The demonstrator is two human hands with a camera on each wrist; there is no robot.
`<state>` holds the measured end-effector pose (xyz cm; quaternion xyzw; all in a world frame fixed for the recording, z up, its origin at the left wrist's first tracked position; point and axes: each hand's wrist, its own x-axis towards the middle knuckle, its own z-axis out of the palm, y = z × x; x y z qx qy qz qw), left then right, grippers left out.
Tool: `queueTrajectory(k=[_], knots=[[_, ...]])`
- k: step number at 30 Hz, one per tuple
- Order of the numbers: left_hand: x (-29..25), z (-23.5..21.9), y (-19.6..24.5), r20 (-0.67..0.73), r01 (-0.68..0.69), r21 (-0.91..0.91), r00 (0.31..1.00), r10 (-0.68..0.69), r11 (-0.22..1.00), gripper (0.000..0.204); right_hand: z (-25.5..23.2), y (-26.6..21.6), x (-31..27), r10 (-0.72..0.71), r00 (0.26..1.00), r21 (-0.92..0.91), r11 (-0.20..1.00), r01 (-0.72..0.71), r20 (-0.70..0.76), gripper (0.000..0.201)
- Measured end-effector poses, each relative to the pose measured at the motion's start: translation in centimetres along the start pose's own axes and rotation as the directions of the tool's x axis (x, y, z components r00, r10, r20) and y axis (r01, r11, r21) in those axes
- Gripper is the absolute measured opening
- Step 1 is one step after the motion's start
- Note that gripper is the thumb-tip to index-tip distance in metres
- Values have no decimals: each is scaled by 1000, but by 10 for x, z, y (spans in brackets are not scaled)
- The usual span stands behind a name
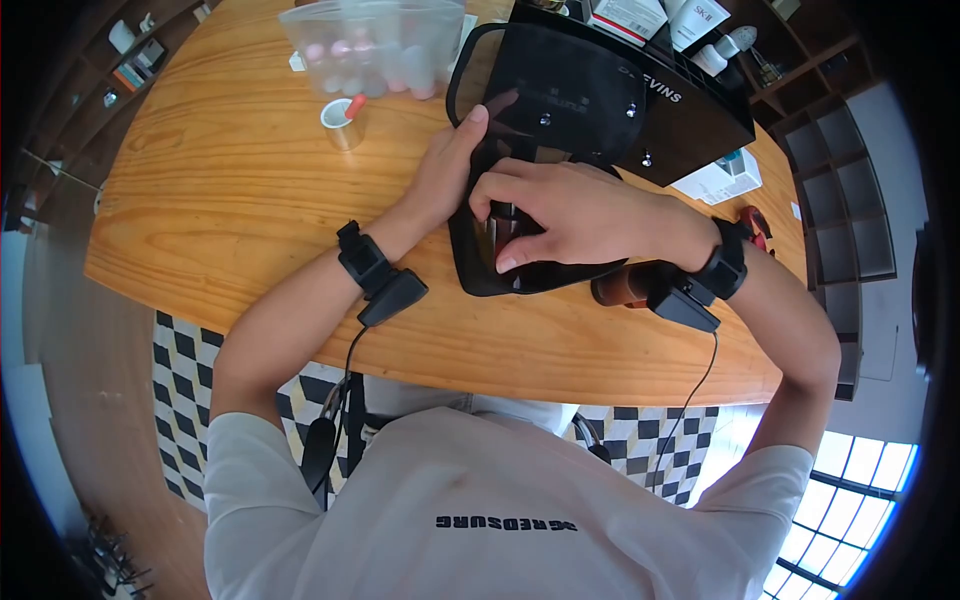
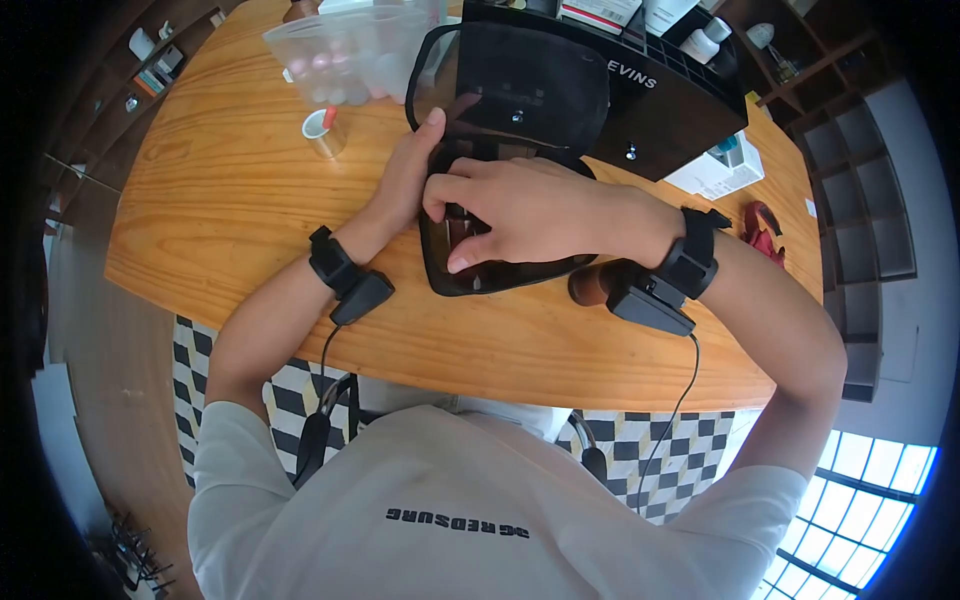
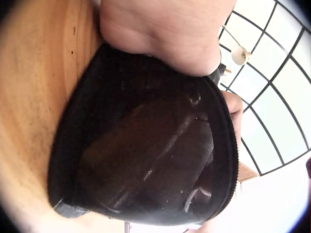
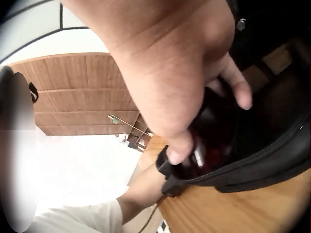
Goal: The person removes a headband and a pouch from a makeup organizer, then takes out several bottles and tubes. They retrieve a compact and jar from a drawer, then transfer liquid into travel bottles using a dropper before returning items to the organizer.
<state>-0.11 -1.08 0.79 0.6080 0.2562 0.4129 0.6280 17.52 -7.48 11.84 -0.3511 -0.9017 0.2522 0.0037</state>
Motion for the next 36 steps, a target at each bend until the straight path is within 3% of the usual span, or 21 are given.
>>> queueTrajectory(k=[5, 7, 11, 13, 14, 16, 20, 23, 25, 27, 28, 29, 31, 33, 36], knots=[[1, 2, -2, -16, -31, -11, 999, 31, 999, 70, -1, -10, 3, 91, 996, -26, 995, -92, -11, 38], [0, 1, -4, -20, -32, -21, 999, 32, 999, 70, 3, -23, 9, 302, 953, -99, 949, -298, 28, 40], [2, -1, -9, -2, 36, -76, 999, -36, 996, 68, 9, -26, 11, 354, 935, -106, 931, -349, 34, 47], [3, 0, -8, -16, 27, -101, 999, -28, 995, 67, 6, -20, 6, 205, 978, -118, 973, -201, 28, 51], [2, 0, -6, -8, 27, -90, 1000, -28, 996, 67, 3, -17, 3, 205, 978, -118, 973, -200, 29, 51], [1, 1, -5, -1, 28, -79, 1000, -28, 996, 67, -6, -14, 0, 53, 992, -261, 965, -22, 113, 50], [3, 5, -5, 16, -25, -115, 1000, 27, 993, 66, -15, -13, 0, 9, 997, -192, 981, 6, 76, 45], [3, 7, -6, 3, 5, -216, 1000, -4, 976, 63, -24, -15, -8, -29, 999, -148, 988, 31, 19, 38], [3, 8, -7, 2, 38, -287, 999, -39, 957, 61, -38, -19, -21, -131, 974, -184, 978, 97, -184, 37], [1, 5, -9, 4, 72, -275, 997, -74, 959, 62, -58, -18, -41, -273, 889, -221, 954, 201, -369, 41], [2, 2, -11, 27, 78, -269, 997, -74, 960, 62, -72, -19, -58, -274, 875, -259, 949, 179, -399, 46], [3, 3, -10, 36, 81, -269, 997, -74, 960, 62, -84, -20, -81, -145, 892, -209, 976, 59, -427, 46], [3, 7, -7, 22, 87, -317, 996, -84, 944, 63, -103, -4, -126, -113, 864, -161, 986, 38, -491, 48], [3, 8, -8, 44, 91, -313, 996, -81, 946, 64, -100, 0, -161, 67, 781, -27, 994, -107, -621, 48], [3, 9, -5, 21, 96, -279, 995, -93, 956, 65, -98, 15, -194, 56, 802, -120, 980, -157, -595, 43]])
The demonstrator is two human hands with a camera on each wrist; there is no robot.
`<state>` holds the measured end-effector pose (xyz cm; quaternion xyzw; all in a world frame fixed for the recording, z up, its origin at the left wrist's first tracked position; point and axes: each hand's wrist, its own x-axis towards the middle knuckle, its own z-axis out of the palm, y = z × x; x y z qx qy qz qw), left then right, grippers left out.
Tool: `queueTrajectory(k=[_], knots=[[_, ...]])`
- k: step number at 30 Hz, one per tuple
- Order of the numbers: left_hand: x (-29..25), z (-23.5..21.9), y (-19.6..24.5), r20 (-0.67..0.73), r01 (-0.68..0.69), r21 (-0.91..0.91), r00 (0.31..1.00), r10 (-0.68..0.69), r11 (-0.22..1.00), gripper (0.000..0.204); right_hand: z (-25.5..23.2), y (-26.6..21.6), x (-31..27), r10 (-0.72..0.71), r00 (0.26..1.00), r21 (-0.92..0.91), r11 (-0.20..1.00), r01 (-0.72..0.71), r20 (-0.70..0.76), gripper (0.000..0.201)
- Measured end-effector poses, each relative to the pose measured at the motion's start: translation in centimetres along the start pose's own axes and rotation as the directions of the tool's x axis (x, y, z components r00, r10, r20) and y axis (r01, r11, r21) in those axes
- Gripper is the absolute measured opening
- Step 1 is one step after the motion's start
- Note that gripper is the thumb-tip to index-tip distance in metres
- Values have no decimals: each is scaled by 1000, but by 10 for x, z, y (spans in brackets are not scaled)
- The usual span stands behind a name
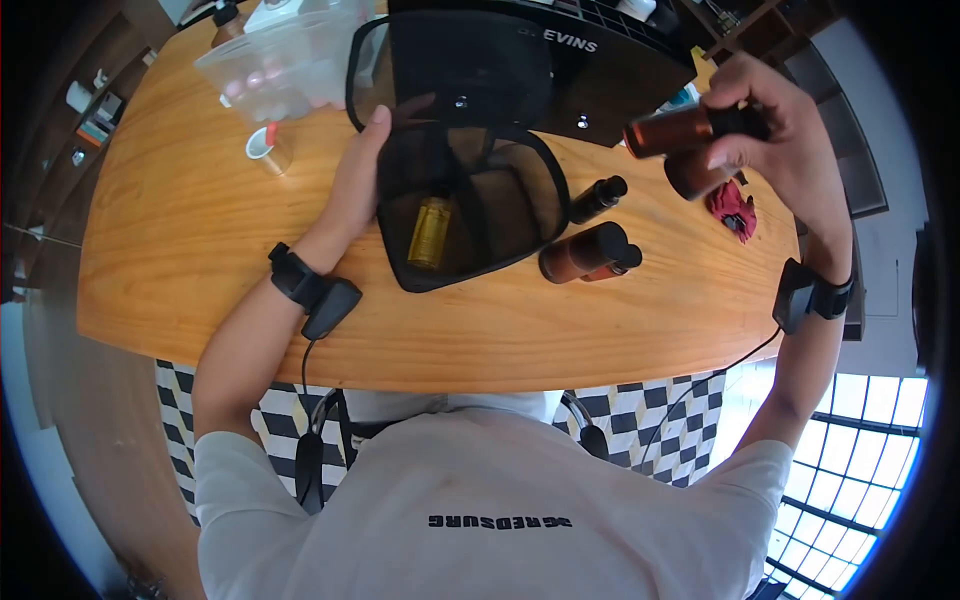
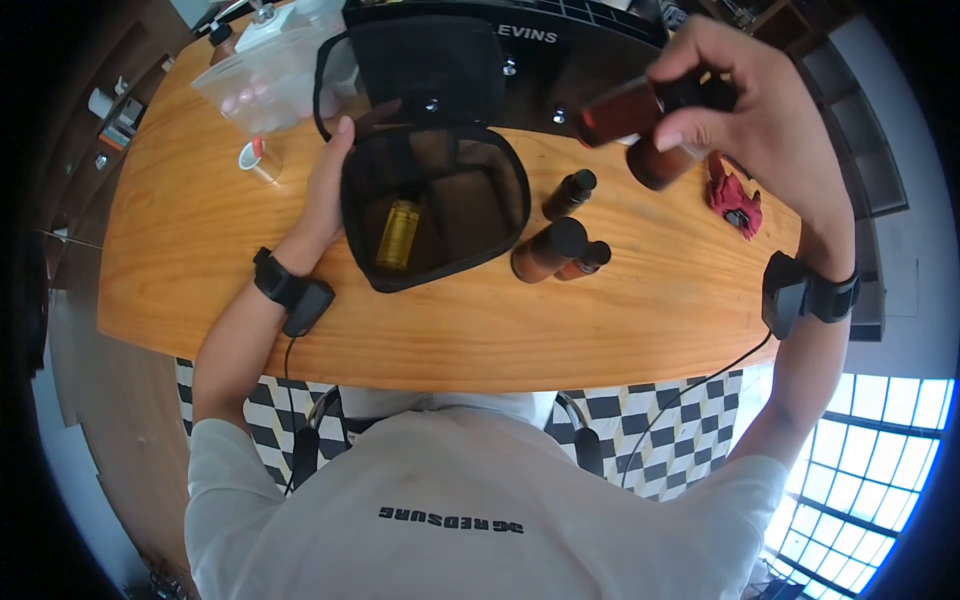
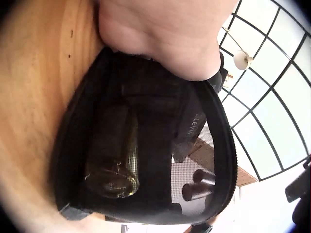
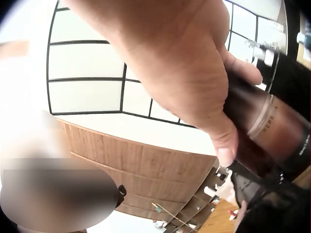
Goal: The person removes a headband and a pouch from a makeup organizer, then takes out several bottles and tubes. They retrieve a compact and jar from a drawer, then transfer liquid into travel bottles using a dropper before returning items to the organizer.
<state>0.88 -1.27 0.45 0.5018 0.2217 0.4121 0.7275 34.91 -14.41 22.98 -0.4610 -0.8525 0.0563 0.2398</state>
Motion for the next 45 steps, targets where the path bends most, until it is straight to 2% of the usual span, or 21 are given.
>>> queueTrajectory(k=[2, 5, 9, 13, 15, 22, 25, 27, 29, 30, 31, 33, 34, 36, 38, 39, 41, 42, 43, 44, 45], knots=[[0, 2, 2, -11, 16, -11, 1000, -17, 1000, 64, -1, 10, -23, 108, 982, -73, 993, -98, 152, 42], [0, 2, 2, -28, 23, 4, 999, -23, 1000, 63, 13, 20, -44, 180, 938, -45, 984, -175, 296, 45], [0, 4, 4, -41, 28, 28, 999, -27, 999, 65, 48, 22, -55, 197, 910, -88, 980, -177, 365, 35], [0, 7, 4, -52, 33, 22, 998, -31, 999, 67, 83, 25, -62, 206, 905, -50, 978, -202, 372, 36], [1, 5, 4, -52, 33, 34, 998, -31, 999, 67, 92, 25, -63, 129, 937, 5, 990, -138, 325, 36], [-3, 9, 8, -65, 84, 9, 994, -83, 996, 67, 87, 24, -67, 176, 945, 139, 966, -220, 275, 44], [-3, 9, 7, -67, 92, -41, 993, -94, 995, 66, 62, 10, -57, 236, 948, 57, 966, -253, 214, 36], [-1, 2, 1, -51, 81, -54, 995, -83, 995, 65, 48, 5, -36, 174, 965, 1, 984, -178, 194, 28], [1, -6, -5, -4, 102, -87, 995, -103, 991, 64, 49, -12, -9, 187, 976, 120, 972, -200, 114, 20], [1, -8, -7, -19, 96, -64, 995, -98, 993, 64, 60, -24, 10, 68, 993, 110, 991, -79, 99, 12], [1, -8, -6, -27, 93, -42, 995, -94, 995, 64, 73, -33, 28, -37, 986, 131, 991, 16, 163, 13], [0, -7, -7, -30, 101, -61, 994, -103, 993, 63, 106, -45, 61, -218, 922, 116, 975, 191, 321, 18], [0, -7, -6, -30, 114, -88, 993, -117, 990, 63, 123, -51, 70, -219, 883, 63, 975, 213, 416, 25], [-2, -5, -4, -25, 113, -67, 993, -115, 991, 63, 166, -46, 81, -356, 816, -24, 911, 411, 456, 30], [-4, -2, -1, -58, 134, -46, 989, -137, 990, 62, 189, -57, 99, -150, 684, -231, 871, 432, 713, 38], [-3, -3, -1, -58, 130, -44, 990, -132, 991, 62, 198, -58, 101, -151, 685, -234, 869, 435, 712, 38], [0, -6, -6, 0, 56, -50, 998, -56, 997, 62, 211, -63, 106, -96, 628, -346, 765, 543, 772, 35], [2, -7, -8, -31, 6, 22, 1000, -6, 1000, 62, 214, -63, 107, -96, 625, -346, 764, 545, 774, 35], [2, -10, -10, -33, 5, 16, 999, -5, 1000, 62, 213, -68, 110, -62, 585, -354, 743, 568, 809, 33], [3, -13, -11, -5, -11, 56, 1000, 11, 998, 60, 210, -71, 112, -25, 543, -362, 721, 591, 839, 31], [4, -15, -13, 25, -28, 96, 999, 26, 995, 57, 205, -70, 112, -19, 540, -363, 721, 591, 841, 31]])
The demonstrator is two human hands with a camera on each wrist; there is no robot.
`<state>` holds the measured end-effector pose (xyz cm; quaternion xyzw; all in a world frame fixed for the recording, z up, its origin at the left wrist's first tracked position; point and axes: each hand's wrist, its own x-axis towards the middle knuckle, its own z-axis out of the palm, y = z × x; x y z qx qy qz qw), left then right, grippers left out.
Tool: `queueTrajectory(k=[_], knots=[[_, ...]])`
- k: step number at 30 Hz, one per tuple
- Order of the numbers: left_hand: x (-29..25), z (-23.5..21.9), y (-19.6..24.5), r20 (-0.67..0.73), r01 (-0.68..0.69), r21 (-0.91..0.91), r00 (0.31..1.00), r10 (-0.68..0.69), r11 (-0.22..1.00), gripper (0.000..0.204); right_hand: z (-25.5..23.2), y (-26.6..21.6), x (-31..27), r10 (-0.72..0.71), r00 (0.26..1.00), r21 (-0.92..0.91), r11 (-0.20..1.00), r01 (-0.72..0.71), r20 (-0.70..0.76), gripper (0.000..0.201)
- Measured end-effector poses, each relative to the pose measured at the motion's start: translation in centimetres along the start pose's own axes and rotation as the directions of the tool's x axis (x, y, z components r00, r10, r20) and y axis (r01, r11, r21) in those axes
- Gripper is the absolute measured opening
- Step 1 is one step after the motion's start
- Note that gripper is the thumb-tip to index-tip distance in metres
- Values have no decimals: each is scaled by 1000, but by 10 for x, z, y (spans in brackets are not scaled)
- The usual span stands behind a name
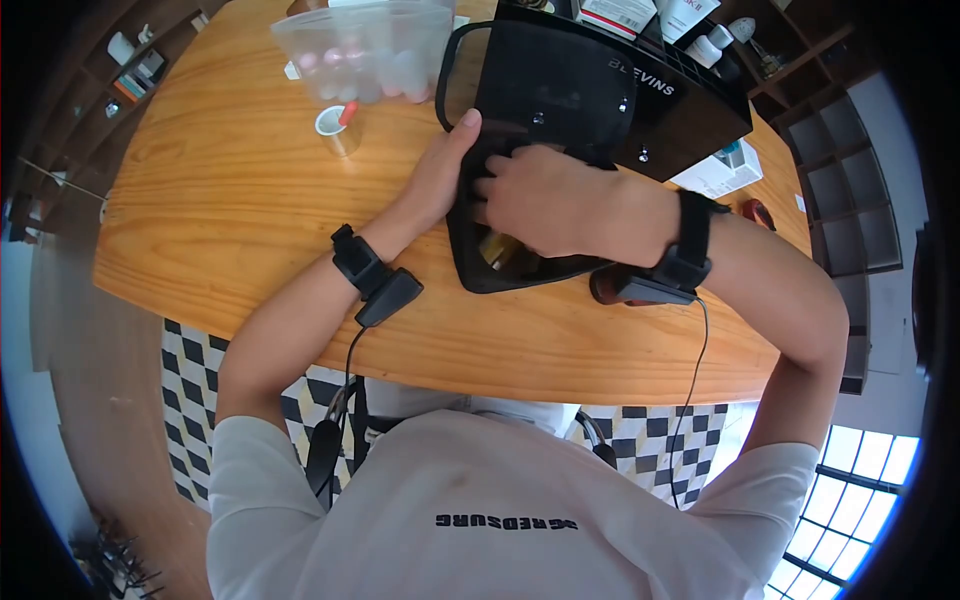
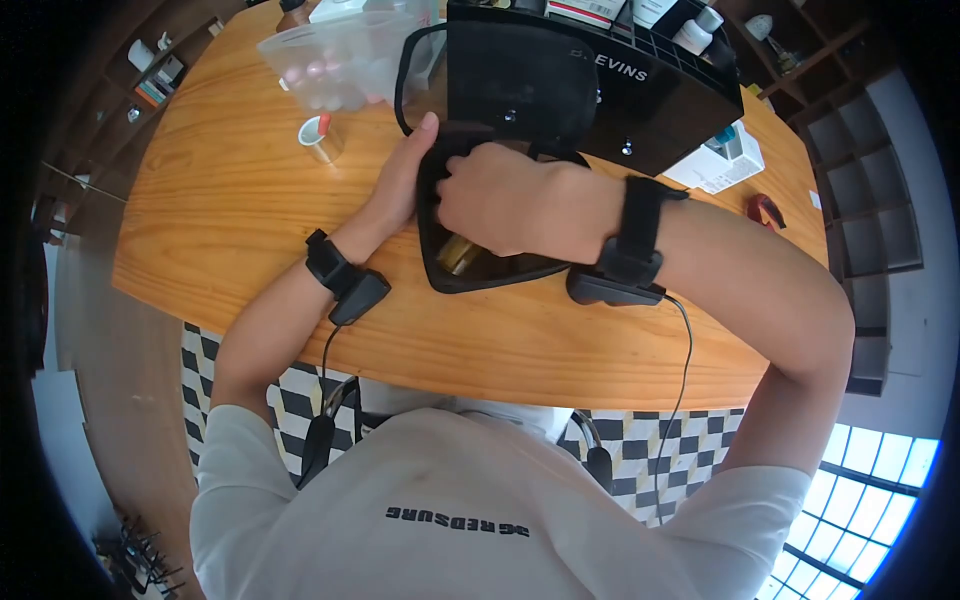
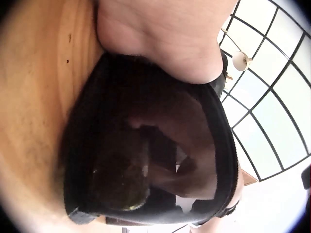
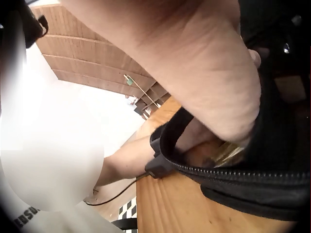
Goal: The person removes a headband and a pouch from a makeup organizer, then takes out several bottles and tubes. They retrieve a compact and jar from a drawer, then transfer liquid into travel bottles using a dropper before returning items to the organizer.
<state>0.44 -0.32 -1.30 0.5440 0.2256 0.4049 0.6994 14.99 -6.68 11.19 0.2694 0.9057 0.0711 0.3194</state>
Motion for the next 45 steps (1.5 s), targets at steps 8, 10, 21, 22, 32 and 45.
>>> queueTrajectory(k=[8, 10, 21, 22, 32, 45], knots=[[-7, -2, 15, -144, -54, -323, 990, 8, 945, 55, -21, 40, -109, 181, 815, 392, 918, 61, -551, 43], [-8, -10, 18, -233, -57, -374, 972, -34, 926, 57, -19, 48, -141, 203, 808, 440, 895, 76, -553, 46], [-10, -8, 18, -229, -260, -419, 957, 176, 870, 107, 51, 27, -138, 398, 887, 545, 809, -220, -233, 32], [-8, -12, 18, -228, -261, -413, 957, 179, 872, 107, 58, 28, -133, 399, 885, 545, 809, -218, -239, 32], [-4, -9, 32, 160, -403, 245, 914, 373, 882, 58, 47, 43, -139, 414, 894, 617, 752, -232, -168, 33], [-5, -10, 27, 143, -292, 37, 948, 284, 956, 79, 53, 73, -73, 593, 802, 842, 465, -273, -67, 42]])
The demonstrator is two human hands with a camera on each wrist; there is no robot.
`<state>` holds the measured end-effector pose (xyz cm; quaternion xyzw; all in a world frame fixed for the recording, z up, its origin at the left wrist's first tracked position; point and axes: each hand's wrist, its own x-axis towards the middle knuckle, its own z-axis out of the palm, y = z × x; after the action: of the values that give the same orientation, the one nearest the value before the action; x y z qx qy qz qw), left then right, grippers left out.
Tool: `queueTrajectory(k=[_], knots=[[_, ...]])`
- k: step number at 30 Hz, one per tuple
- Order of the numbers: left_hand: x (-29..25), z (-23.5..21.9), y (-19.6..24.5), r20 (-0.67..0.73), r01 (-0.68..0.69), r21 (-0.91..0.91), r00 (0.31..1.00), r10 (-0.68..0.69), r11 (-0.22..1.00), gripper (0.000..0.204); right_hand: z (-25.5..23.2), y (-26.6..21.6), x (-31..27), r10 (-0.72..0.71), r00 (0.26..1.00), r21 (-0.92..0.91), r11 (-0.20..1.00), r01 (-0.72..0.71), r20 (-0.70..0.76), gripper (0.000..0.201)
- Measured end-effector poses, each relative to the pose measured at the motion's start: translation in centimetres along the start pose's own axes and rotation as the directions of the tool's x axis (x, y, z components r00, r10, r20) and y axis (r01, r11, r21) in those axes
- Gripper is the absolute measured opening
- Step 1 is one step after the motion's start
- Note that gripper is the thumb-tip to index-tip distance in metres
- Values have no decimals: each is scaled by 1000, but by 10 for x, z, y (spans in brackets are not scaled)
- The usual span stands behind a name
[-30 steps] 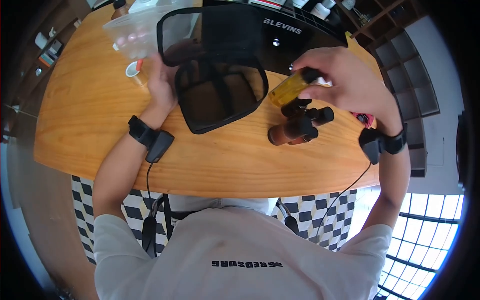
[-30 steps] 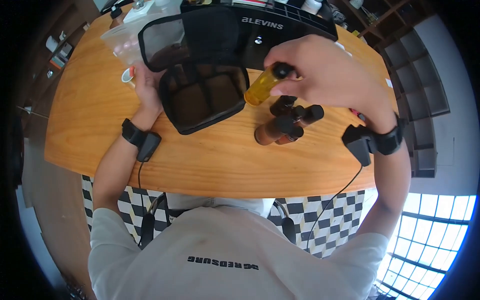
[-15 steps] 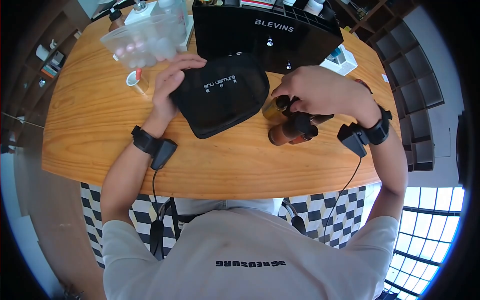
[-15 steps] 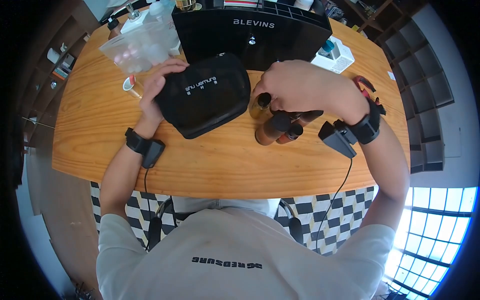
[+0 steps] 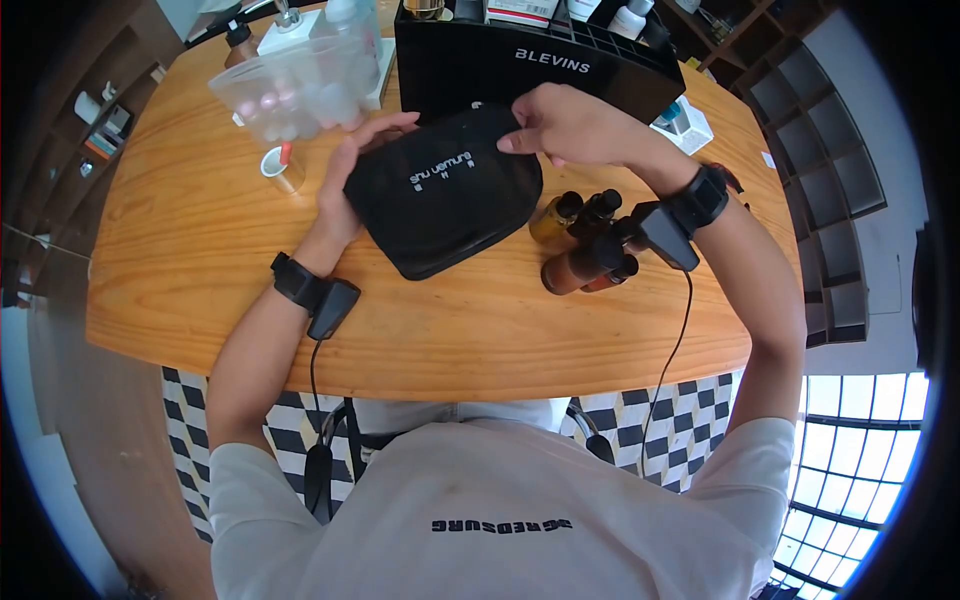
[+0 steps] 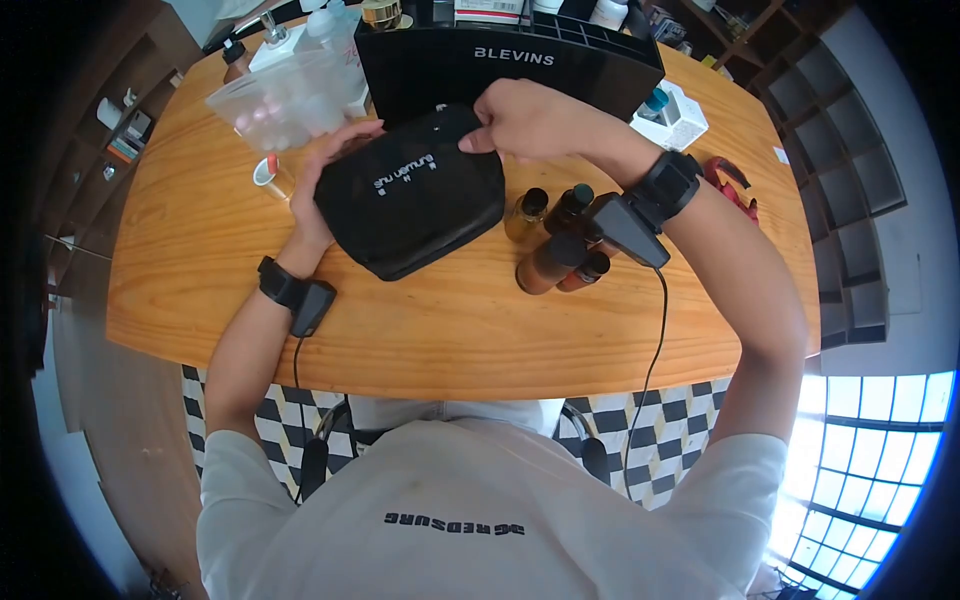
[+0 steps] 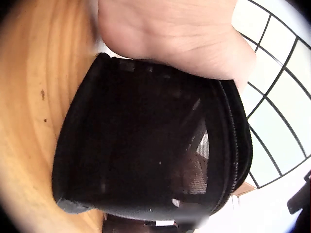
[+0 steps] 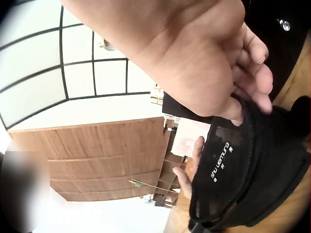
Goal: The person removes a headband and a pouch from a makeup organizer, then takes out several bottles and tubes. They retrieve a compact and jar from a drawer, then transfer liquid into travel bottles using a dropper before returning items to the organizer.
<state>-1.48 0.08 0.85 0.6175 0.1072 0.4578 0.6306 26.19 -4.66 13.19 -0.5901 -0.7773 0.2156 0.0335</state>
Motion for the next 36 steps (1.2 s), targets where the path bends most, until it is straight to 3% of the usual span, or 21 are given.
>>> queueTrajectory(k=[2, 4, 6, 7, 8, 9, 10, 11, 12, 13, 14, 16, 18, 21, 25, 27, 31, 33, 34, 35, 36], knots=[[-1, 0, -5, -88, -20, -89, 996, 12, 996, 84, -10, -10, -8, 39, 999, 121, 992, -36, -20, 37], [2, 6, -7, -169, -42, -177, 986, 11, 983, 90, -19, -11, -21, -73, 961, 407, 895, 181, -266, 34], [7, 20, -3, -512, -140, -307, 858, -39, 941, 91, -44, -14, -53, 45, 892, 449, 875, 183, -451, 21], [6, 9, -8, -507, -138, -311, 861, -42, 940, 91, -59, -5, -76, 226, 814, 540, 833, 124, -535, 37], [3, -12, -15, -365, -105, -265, 931, 1, 958, 88, -83, 5, -88, -4, 881, 632, 695, 343, -474, 25], [2, -22, -21, -214, -81, -215, 976, 34, 973, 84, -92, 42, -112, 125, 806, 689, 603, 402, -579, 39], [3, -15, -16, -184, -74, -168, 982, 42, 983, 76, -102, 61, -138, 294, 713, 723, 551, 418, -636, 41], [2, -15, -17, -180, -73, -171, 983, 41, 983, 76, -119, 91, -162, 268, 693, 629, 700, 337, -670, 45], [1, -17, -19, -85, 26, -104, 996, -35, 994, 68, -117, 78, -176, 290, 695, 642, 698, 317, -658, 45], [2, -17, -20, 6, 117, -27, 993, -117, 993, 60, -115, 108, -193, 118, 724, 626, 608, 489, -680, 35], [2, -11, -21, 11, 117, -28, 993, -116, 993, 60, -112, 109, -201, 176, 733, 651, 622, 435, -658, 34], [1, 6, -25, 132, 245, 209, 952, -276, 947, 57, -107, 126, -214, 282, 773, 719, 627, 300, -568, 33], [6, 32, -20, 174, 259, 165, 942, -286, 952, 56, -92, 159, -217, 380, 799, 796, 575, 191, -466, 31], [12, 59, -34, 243, 267, 51, 931, -271, 962, 65, -60, 190, -221, 439, 802, 769, 639, 38, -405, 29], [22, 85, -47, 399, 315, -83, 880, -258, 945, 82, -31, 222, -220, 530, 747, 843, 532, 75, -401, 25], [23, 98, -47, 425, 337, -46, 859, -287, 940, 85, -27, 229, -220, 563, 733, 894, 426, 137, -381, 24], [25, 113, -53, 470, 292, -13, 846, -252, 956, 92, -26, 260, -229, 536, 781, 893, 446, 60, -320, 22], [22, 116, -48, 454, 339, -12, 840, -297, 941, 92, -16, 260, -221, 623, 731, 879, 472, -70, -277, 20], [21, 117, -45, 440, 384, -7, 831, -342, 923, 91, -17, 274, -223, 597, 779, 790, 564, -241, -190, 24], [19, 117, -45, 433, 384, -7, 833, -344, 923, 91, -20, 250, -217, 593, 783, 789, 565, -240, -186, 24], [19, 117, -44, 446, 360, 91, 819, -361, 928, 88, -21, 223, -214, 699, 694, 668, 600, -440, -170, 28]])
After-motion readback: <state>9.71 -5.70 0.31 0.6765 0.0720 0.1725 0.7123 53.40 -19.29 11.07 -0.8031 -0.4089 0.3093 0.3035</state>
